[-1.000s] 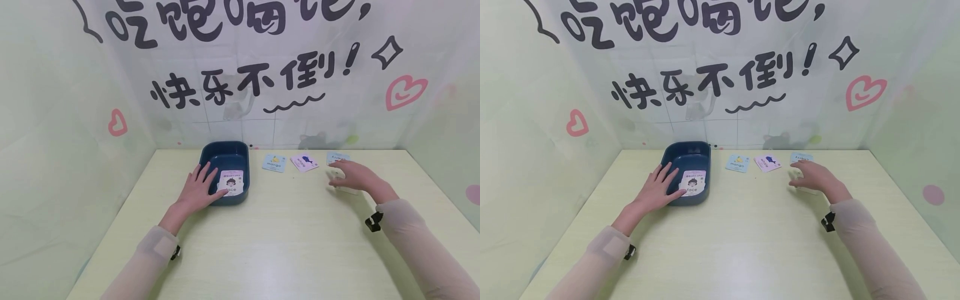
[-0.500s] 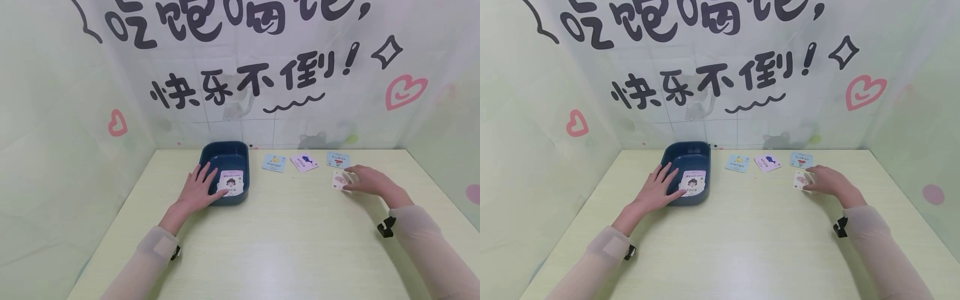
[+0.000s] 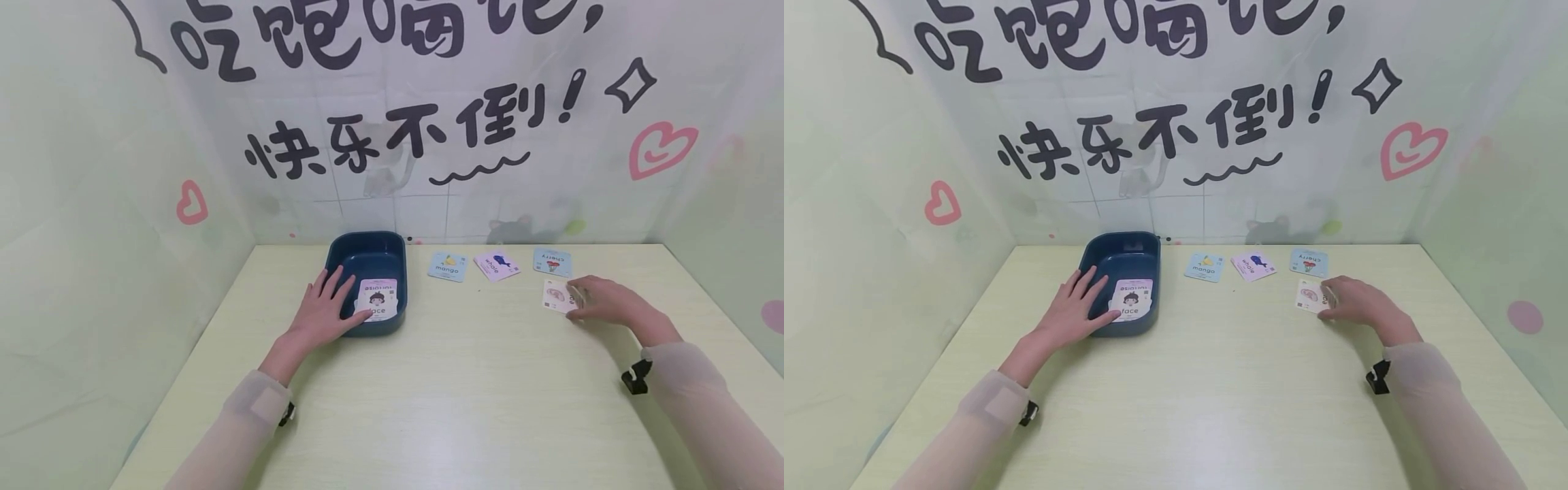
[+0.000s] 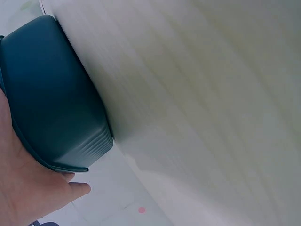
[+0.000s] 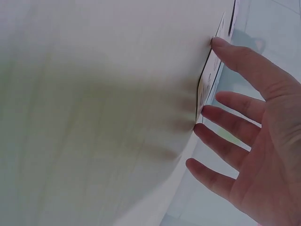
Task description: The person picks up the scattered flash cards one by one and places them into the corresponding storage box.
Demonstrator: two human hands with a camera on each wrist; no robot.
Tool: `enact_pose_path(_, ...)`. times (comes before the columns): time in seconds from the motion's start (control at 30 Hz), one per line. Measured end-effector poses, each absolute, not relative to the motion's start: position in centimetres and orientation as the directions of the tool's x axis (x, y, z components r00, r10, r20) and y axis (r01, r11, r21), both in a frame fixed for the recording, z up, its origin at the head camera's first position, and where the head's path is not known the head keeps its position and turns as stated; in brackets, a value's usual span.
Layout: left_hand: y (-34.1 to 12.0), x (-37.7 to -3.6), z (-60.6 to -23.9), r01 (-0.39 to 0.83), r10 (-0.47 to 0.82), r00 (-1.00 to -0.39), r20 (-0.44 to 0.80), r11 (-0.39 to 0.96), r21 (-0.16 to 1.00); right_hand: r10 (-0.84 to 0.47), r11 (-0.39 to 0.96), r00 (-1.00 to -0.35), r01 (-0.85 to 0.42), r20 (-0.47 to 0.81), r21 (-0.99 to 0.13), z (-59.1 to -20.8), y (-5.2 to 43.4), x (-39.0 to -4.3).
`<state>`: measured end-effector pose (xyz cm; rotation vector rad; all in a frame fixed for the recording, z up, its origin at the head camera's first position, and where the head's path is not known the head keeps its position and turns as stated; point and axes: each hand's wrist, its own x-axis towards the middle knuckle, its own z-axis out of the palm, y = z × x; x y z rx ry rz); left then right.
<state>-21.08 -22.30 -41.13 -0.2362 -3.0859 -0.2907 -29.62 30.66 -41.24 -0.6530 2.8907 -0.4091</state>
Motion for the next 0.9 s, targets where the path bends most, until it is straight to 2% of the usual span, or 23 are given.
enact_pose_path(0.37,-22.37,-21.17,-41.32,0.153,0.146,-0.988,0.050,0.971,0.185,-0.461,0.870,-0.885,-0.435,-0.069,-0.232,-41.42,30.37,-29.68)
enact_pose_path(0.73,-22.43,-21.07,-41.31,0.163,0.153,-0.986,0.066,0.970,0.183,-0.388,0.891,-0.918,-0.351,-0.083,-0.289,-41.47,30.10,-29.69)
enact_pose_path(0.9,-22.40,-21.03,-41.25,0.164,0.154,-0.986,0.067,0.969,0.184,-0.390,0.883,-0.920,-0.363,-0.035,-0.297,-41.23,30.17,-29.71)
